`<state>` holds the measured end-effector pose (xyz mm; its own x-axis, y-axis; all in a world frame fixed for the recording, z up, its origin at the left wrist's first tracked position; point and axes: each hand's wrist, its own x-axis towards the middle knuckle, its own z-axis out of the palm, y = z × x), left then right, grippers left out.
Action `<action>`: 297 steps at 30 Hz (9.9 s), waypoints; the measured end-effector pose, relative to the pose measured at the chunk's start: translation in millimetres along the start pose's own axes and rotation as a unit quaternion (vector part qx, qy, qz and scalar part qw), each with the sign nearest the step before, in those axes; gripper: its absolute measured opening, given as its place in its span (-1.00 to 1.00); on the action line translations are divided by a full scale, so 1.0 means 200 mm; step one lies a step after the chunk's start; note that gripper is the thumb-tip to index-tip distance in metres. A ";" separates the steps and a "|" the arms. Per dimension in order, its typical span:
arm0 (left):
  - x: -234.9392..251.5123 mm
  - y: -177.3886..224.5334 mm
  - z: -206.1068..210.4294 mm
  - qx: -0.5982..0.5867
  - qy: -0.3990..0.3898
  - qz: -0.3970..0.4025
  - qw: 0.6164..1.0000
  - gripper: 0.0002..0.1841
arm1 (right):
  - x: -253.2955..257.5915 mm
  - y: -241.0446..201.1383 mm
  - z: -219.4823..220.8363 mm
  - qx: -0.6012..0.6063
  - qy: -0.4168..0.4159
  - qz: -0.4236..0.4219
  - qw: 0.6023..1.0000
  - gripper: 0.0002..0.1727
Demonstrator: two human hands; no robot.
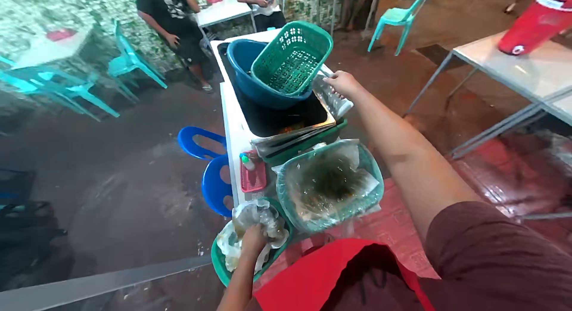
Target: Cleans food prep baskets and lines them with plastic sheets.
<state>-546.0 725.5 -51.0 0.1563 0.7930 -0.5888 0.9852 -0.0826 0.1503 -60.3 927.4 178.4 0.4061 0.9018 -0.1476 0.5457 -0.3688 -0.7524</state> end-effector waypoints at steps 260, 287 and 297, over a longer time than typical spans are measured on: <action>-0.57 1.17 -0.82 0.074 0.300 0.629 0.713 -0.68 | -1.97 0.27 0.30 -0.175 0.188 -0.243 0.935 -0.76; -0.56 0.71 -0.55 0.095 0.406 0.652 0.633 -0.82 | -2.02 0.58 0.35 -0.119 0.056 -0.395 0.909 -0.77; -0.55 0.28 -0.67 0.035 0.403 0.636 0.657 -0.66 | -2.04 0.93 0.17 -0.216 -0.025 -0.214 0.952 -0.29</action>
<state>-518.4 714.9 129.3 0.7962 0.1160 0.5938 0.0998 -0.9932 0.0603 -150.1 498.5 77.4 0.0484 0.9960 0.0752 0.9082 -0.0126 -0.4184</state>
